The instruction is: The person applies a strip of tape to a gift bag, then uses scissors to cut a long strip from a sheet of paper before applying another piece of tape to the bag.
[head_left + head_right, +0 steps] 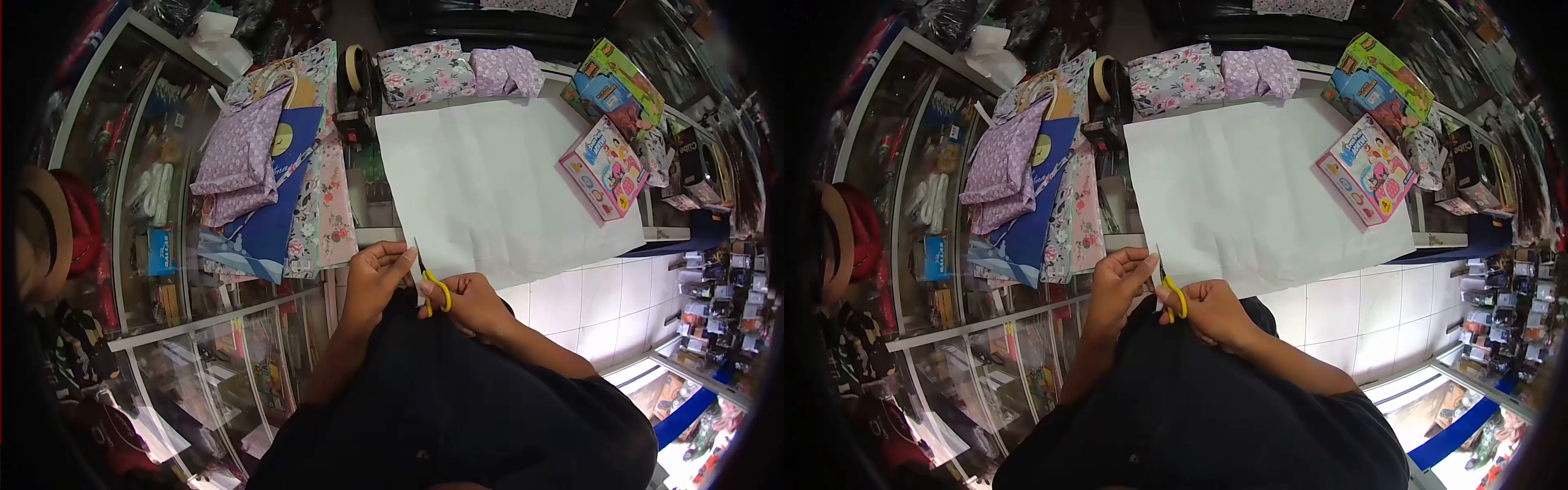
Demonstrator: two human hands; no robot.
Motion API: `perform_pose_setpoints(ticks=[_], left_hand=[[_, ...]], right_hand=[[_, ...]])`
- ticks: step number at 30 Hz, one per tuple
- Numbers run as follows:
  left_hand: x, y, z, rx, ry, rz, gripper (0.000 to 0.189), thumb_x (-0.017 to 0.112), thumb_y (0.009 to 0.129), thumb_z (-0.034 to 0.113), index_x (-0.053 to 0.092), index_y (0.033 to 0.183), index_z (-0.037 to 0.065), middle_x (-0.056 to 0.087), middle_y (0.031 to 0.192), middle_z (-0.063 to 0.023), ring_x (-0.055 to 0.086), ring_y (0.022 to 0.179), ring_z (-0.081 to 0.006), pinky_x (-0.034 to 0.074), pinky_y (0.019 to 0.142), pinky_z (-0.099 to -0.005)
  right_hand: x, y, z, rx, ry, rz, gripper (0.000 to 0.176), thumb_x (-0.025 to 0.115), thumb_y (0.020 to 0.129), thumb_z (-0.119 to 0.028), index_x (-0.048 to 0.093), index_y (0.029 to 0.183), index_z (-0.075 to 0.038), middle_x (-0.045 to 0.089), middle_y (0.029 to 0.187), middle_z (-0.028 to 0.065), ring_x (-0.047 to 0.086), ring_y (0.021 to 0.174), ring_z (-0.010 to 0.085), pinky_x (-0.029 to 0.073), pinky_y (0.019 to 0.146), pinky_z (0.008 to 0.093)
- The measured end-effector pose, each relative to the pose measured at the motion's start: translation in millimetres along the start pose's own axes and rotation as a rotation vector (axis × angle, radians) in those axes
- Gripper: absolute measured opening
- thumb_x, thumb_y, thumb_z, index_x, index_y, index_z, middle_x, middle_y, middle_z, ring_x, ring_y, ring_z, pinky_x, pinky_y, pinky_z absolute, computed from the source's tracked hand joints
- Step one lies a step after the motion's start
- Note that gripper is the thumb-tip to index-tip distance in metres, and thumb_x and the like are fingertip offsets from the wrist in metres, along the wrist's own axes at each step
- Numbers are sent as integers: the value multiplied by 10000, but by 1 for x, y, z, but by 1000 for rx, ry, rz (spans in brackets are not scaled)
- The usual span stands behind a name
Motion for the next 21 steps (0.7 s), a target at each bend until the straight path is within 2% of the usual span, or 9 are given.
perform_pose_setpoints(ticks=[2,4,8,11,13,21], left_hand=[[-3,1,-3,28,27,7,235,707,908,120,625,1020,-70,663,783,-59,601,634,-85,486,599,-219],[-4,3,0,114,128,-15,208,695,919,126,638,984,-64,669,781,-60,609,645,-78,484,600,-208],[-3,8,4,165,160,30,200,679,933,137,646,937,-60,675,786,-63,609,655,-68,480,597,-199],[-5,10,6,215,246,72,205,666,943,143,651,915,-59,676,783,-62,608,658,-64,480,595,-201],[-5,7,6,207,228,83,206,665,942,143,654,920,-62,677,784,-58,608,651,-66,479,588,-205],[-7,9,7,210,258,54,202,670,936,142,657,930,-60,673,778,-48,604,624,-67,480,577,-204]], right_hand=[[-1,6,7,-34,36,-22,417,671,932,-391,660,781,-2,691,717,55,335,322,42,249,325,220],[-1,10,11,-59,74,-9,460,714,893,-436,659,751,-3,608,580,16,339,320,50,239,331,235],[2,15,12,-111,114,-47,457,725,885,-438,656,766,-2,597,575,9,344,319,52,245,334,233],[3,16,13,-74,100,-61,447,733,880,-429,651,762,-6,596,582,8,350,322,51,251,336,231],[5,19,18,-68,56,-65,391,681,927,-394,663,796,-26,702,772,31,364,334,47,275,336,217],[10,16,18,-84,131,-39,386,688,923,-393,650,775,-38,709,797,43,361,332,44,279,337,211]])
Point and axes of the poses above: each hand's wrist, its own y-axis towards the middle knuckle, its own x-axis out of the palm, z = x × y, the point moved 4 cm from there along y, towards the middle knuckle
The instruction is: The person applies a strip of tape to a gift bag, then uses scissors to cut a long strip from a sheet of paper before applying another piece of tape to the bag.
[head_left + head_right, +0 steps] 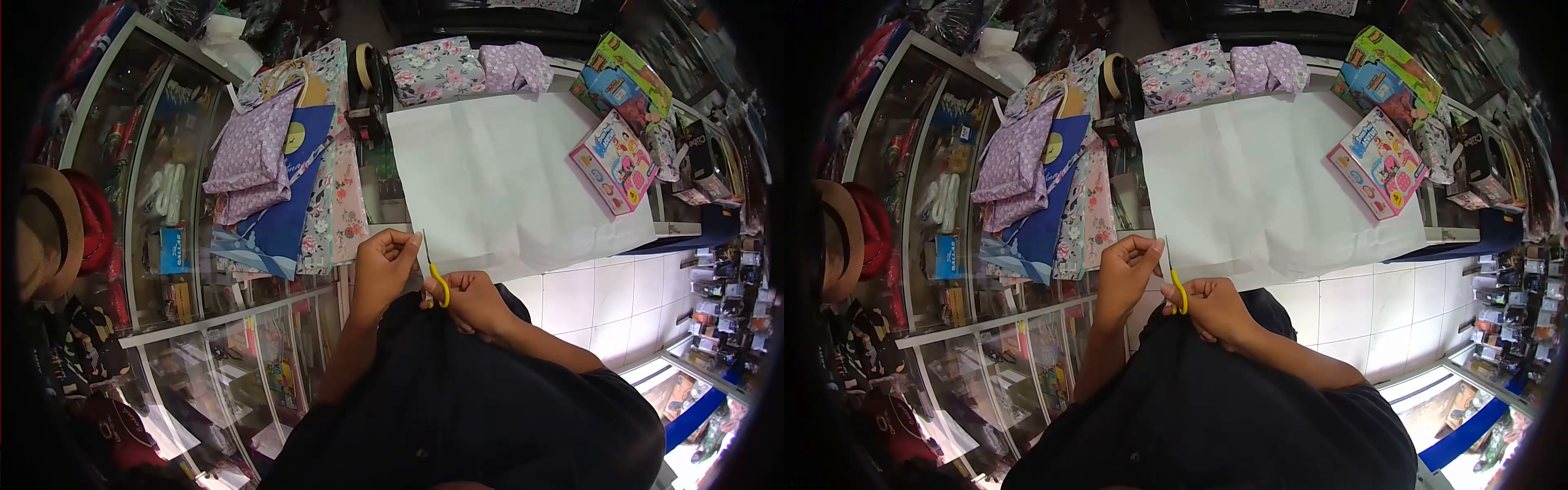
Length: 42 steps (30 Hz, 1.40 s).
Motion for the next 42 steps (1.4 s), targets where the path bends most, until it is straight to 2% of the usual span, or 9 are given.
perform_pose_setpoints(ticks=[2,4,20,28,35,42], left_hand=[[0,1,2,-11,11,3,201,671,935,143,657,928,-58,672,777,-48,604,624,-68,481,576,-204],[1,1,3,-20,7,2,200,674,933,140,657,918,-59,673,775,-49,606,624,-68,483,574,-207],[0,-1,0,12,3,3,209,678,934,145,656,910,-61,677,777,-54,609,649,-62,488,577,-213],[2,-1,-2,-7,-29,-5,216,673,937,152,661,932,-63,688,799,-61,625,657,-74,504,598,-213],[0,3,17,-31,125,33,257,656,947,176,666,950,-81,697,770,-74,645,643,-81,511,591,-220],[-3,16,21,-22,207,-22,254,656,943,181,672,957,-72,701,762,-76,673,643,-103,521,583,-227]], right_hand=[[1,0,-1,-3,5,3,384,689,922,-392,648,770,-42,710,800,43,363,332,43,280,337,210],[3,-1,-4,-15,58,37,404,749,876,-389,658,768,-10,661,658,28,363,327,46,271,339,219],[2,-5,-5,23,73,74,372,775,859,-342,636,749,-15,632,630,15,368,321,50,269,331,217],[1,-3,-2,77,117,7,444,752,863,-420,586,700,-41,584,583,16,368,319,58,275,336,228],[3,-2,-5,50,38,30,439,753,862,-418,591,728,-32,609,641,27,380,336,53,275,344,218],[2,-2,-4,59,11,41,450,757,854,-437,597,738,-32,636,685,25,393,351,46,280,355,211]])
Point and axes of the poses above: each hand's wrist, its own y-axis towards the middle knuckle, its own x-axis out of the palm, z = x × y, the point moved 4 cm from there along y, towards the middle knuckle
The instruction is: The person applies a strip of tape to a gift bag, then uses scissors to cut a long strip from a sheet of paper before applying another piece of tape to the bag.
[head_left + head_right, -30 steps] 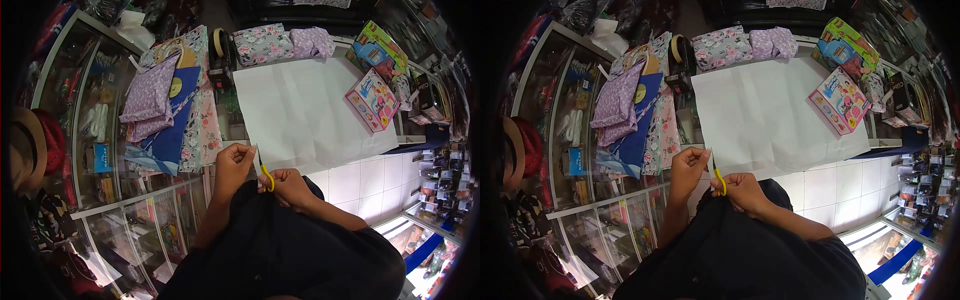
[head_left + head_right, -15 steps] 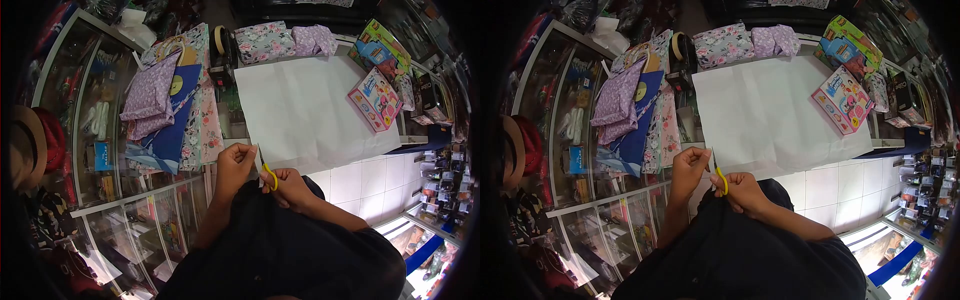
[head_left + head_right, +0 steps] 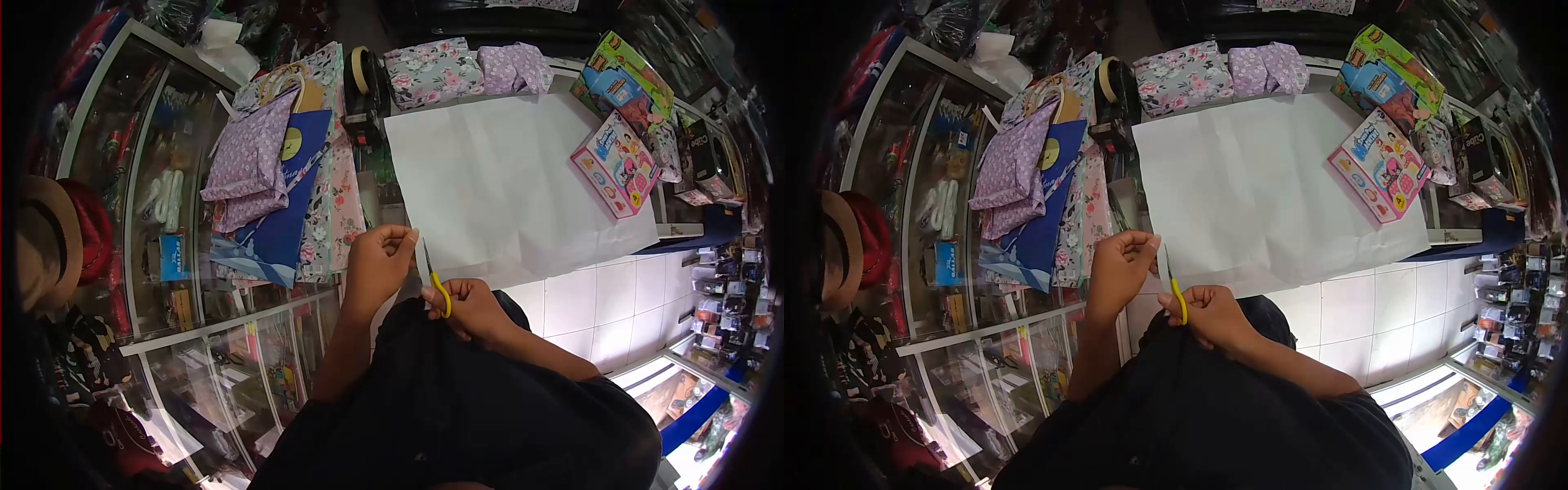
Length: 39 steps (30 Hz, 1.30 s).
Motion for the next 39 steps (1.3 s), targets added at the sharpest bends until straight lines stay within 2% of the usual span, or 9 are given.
perform_pose_setpoints(ticks=[8,19,26,28,39], left_hand=[[-1,2,-1,-3,-17,-32,235,663,937,170,679,953,-64,700,760,-69,637,593,-91,505,557,-218],[-2,-1,-2,-27,-50,-52,231,679,926,154,680,957,-75,705,778,-81,650,652,-87,529,599,-226],[-3,-2,-1,-76,-28,-66,244,677,928,158,679,960,-84,705,778,-88,657,667,-90,534,599,-223],[-3,-2,-1,-58,-62,-74,253,678,928,164,681,960,-87,705,776,-91,659,670,-91,535,596,-223],[-4,-2,-1,-45,-28,-82,264,675,926,170,683,946,-93,707,762,-96,658,655,-94,530,588,-226]], right_hand=[[-1,5,2,-26,30,-3,461,750,854,-458,597,731,-41,636,687,25,393,353,46,281,357,213],[1,7,-10,-72,10,22,453,742,869,-435,639,728,-17,540,538,-4,380,330,56,276,348,223],[0,8,-10,-59,-2,36,391,730,897,-353,624,731,-15,579,568,22,376,330,63,274,341,231],[0,7,-11,-72,1,44,387,735,895,-337,621,722,-11,538,521,14,368,328,63,264,341,232],[1,6,-10,-87,38,52,381,768,869,-336,640,715,-11,545,550,-12,349,336,38,237,342,222]])
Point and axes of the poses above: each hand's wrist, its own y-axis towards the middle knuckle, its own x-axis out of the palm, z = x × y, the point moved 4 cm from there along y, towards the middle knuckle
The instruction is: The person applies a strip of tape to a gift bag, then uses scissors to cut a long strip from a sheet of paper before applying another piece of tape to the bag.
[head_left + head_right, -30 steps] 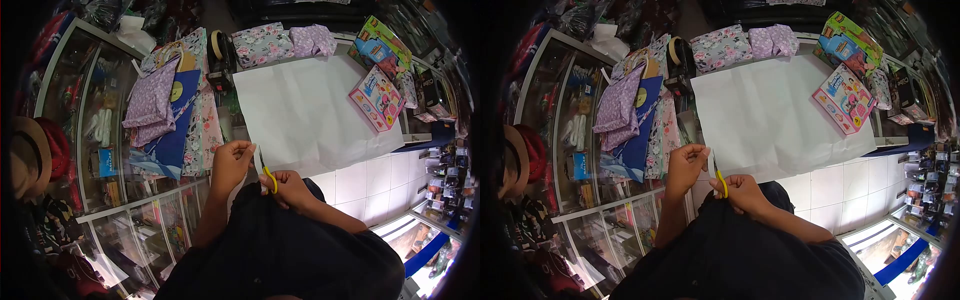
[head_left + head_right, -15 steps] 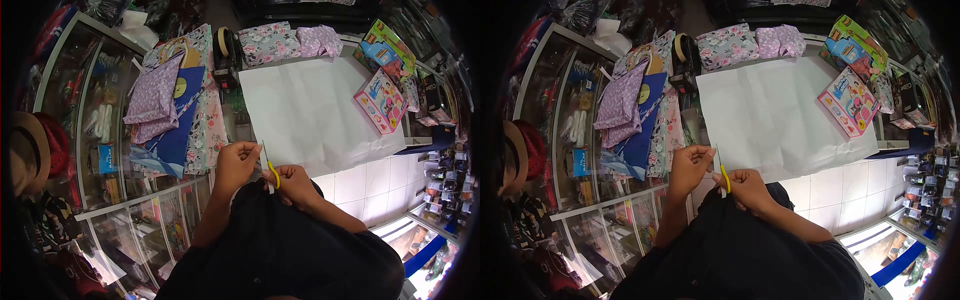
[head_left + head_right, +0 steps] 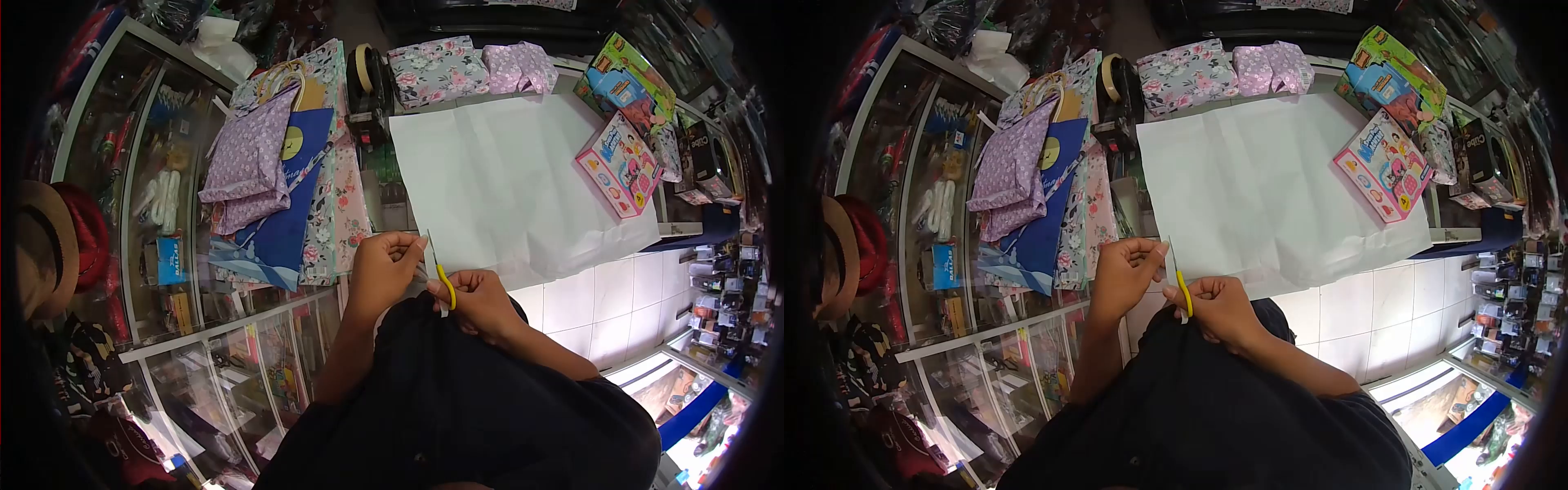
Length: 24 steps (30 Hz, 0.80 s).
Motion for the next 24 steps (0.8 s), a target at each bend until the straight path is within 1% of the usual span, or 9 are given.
perform_pose_setpoints(ticks=[11,17,19,23,24], left_hand=[[1,0,-4,11,-30,12,254,674,924,164,686,940,-89,708,742,-87,647,624,-85,509,571,-218],[0,3,-4,6,-36,4,284,677,924,200,689,939,-84,710,751,-87,655,635,-92,518,595,-228],[0,5,1,13,-17,-3,295,685,915,215,692,951,-78,718,769,-102,673,650,-110,531,623,-239],[-3,16,13,4,87,0,290,679,924,168,652,1003,-109,698,805,-99,679,675,-126,527,617,-227],[-4,20,13,14,79,19,293,681,921,166,649,1015,-110,700,811,-102,679,672,-127,528,616,-227]], right_hand=[[-3,-4,-1,17,-8,46,371,801,841,-326,639,726,-13,507,527,-23,336,358,34,214,355,231],[-1,-4,-3,42,-19,65,381,802,838,-342,632,753,-12,497,514,-23,355,347,48,242,346,228],[0,-4,-5,50,-79,27,406,770,865,-361,556,707,-53,448,495,-22,350,346,60,256,350,227],[1,-6,-8,76,-123,35,431,755,875,-369,525,678,-63,435,484,-20,352,338,64,276,343,226],[1,-6,-8,65,-108,28,430,774,854,-384,558,698,-47,451,487,-19,358,335,64,276,342,227]])
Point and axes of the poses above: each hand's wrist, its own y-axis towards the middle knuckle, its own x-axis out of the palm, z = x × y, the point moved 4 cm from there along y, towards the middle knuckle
